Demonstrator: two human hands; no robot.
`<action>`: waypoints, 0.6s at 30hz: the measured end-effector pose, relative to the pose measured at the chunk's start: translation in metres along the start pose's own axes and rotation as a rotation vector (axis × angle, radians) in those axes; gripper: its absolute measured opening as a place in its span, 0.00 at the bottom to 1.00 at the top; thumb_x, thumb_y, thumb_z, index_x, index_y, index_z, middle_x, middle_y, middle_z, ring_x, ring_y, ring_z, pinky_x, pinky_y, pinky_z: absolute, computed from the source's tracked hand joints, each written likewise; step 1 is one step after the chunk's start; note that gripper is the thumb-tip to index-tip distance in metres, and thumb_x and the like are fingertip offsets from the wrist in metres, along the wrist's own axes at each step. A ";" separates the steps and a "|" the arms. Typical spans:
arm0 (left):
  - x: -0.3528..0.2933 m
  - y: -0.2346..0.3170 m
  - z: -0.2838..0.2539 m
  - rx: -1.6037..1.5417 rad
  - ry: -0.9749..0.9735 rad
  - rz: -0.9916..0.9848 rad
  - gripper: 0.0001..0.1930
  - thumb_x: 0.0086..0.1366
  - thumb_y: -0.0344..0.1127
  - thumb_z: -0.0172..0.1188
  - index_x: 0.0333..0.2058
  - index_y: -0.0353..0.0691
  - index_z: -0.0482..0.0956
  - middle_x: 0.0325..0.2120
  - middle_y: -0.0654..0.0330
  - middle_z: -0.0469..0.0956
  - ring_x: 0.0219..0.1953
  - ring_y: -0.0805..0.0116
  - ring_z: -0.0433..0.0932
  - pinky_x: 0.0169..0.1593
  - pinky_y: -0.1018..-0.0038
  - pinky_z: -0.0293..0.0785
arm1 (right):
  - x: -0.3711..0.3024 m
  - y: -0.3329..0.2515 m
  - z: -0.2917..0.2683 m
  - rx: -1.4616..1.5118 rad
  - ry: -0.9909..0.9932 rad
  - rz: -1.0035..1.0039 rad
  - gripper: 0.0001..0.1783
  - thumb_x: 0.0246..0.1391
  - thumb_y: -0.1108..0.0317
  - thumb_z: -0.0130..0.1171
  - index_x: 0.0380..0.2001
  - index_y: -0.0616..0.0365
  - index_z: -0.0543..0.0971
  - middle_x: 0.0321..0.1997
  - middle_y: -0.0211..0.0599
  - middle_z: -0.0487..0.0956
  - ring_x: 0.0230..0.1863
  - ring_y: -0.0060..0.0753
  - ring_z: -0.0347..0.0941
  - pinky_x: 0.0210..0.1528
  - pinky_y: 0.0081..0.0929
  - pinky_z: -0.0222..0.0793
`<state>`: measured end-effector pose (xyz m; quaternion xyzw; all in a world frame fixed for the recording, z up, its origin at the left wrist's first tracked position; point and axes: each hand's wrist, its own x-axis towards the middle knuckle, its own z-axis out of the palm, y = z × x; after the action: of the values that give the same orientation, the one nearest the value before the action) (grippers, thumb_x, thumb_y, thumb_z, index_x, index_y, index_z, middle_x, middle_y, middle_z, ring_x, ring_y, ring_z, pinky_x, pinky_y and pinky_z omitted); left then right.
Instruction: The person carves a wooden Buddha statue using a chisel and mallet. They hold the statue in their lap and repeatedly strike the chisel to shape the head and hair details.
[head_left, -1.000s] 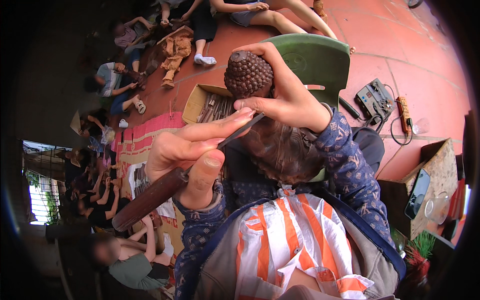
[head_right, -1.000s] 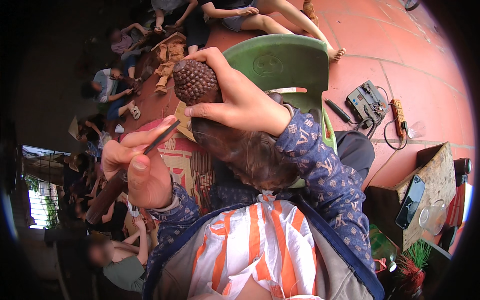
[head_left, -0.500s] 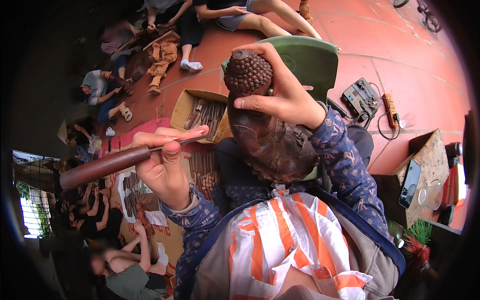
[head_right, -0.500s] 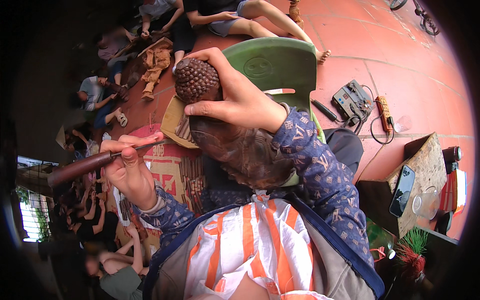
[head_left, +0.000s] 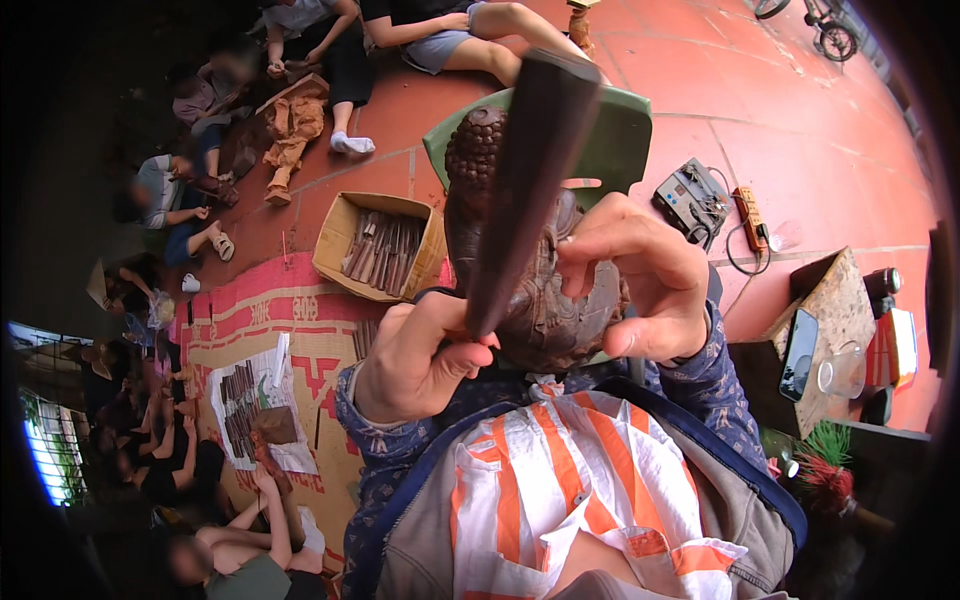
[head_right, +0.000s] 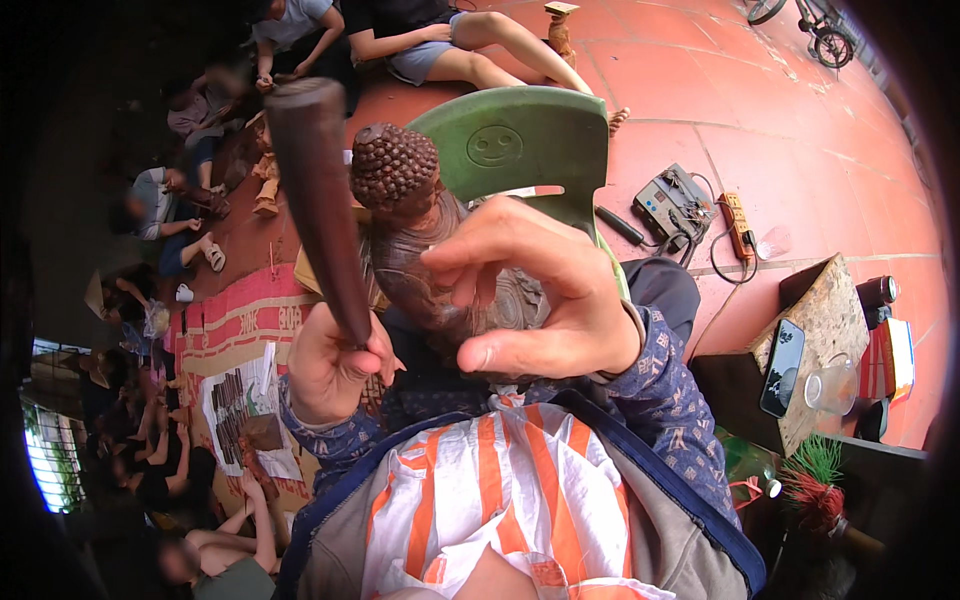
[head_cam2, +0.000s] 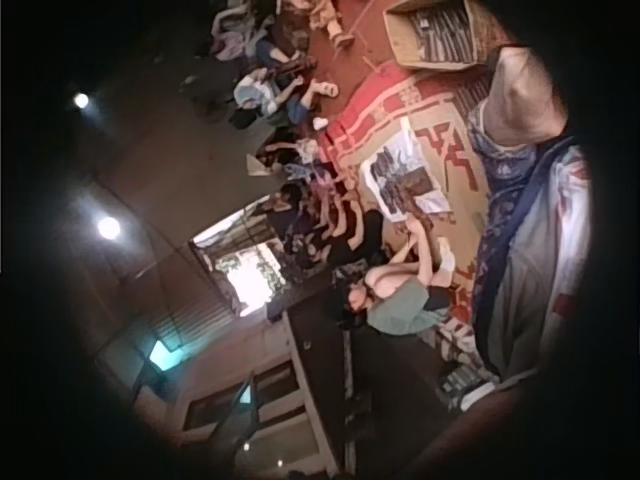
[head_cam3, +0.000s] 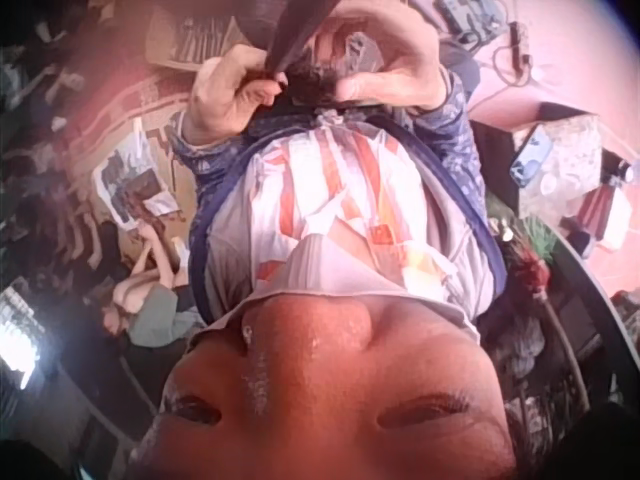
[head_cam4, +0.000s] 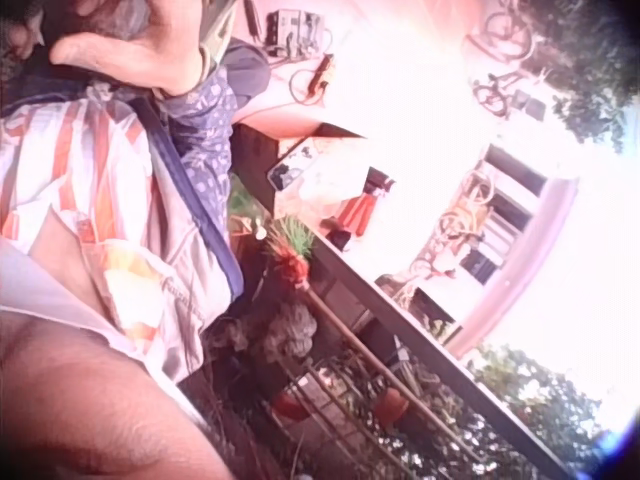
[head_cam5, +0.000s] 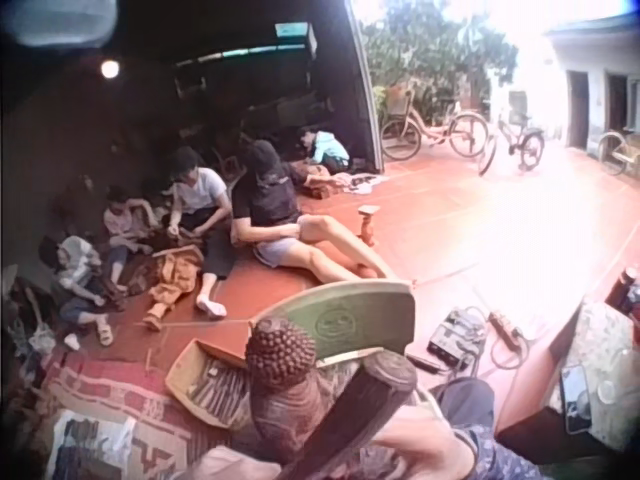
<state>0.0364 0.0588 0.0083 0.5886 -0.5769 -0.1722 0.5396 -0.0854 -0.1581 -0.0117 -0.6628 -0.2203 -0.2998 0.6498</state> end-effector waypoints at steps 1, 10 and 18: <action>0.008 0.003 0.003 0.125 -0.166 0.074 0.13 0.62 0.35 0.62 0.36 0.31 0.71 0.23 0.55 0.77 0.21 0.60 0.78 0.24 0.70 0.72 | -0.005 -0.005 0.011 0.094 0.029 0.034 0.32 0.42 0.58 0.74 0.47 0.67 0.76 0.41 0.39 0.76 0.34 0.28 0.74 0.36 0.24 0.69; 0.019 0.002 0.008 0.178 -0.172 0.135 0.08 0.52 0.29 0.67 0.27 0.35 0.77 0.21 0.56 0.73 0.24 0.58 0.75 0.27 0.69 0.70 | -0.035 -0.016 0.016 0.064 0.171 0.080 0.23 0.47 0.55 0.70 0.32 0.66 0.77 0.32 0.45 0.78 0.29 0.33 0.76 0.31 0.26 0.71; 0.012 -0.003 0.004 0.283 -0.127 0.196 0.10 0.50 0.31 0.69 0.29 0.35 0.78 0.22 0.57 0.73 0.25 0.59 0.76 0.28 0.69 0.72 | -0.034 -0.019 0.014 0.034 0.086 0.108 0.25 0.46 0.57 0.71 0.35 0.71 0.77 0.34 0.52 0.81 0.33 0.39 0.80 0.35 0.28 0.76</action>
<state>0.0373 0.0462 0.0095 0.5873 -0.6830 -0.0729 0.4281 -0.1217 -0.1401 -0.0206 -0.6492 -0.1612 -0.2886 0.6851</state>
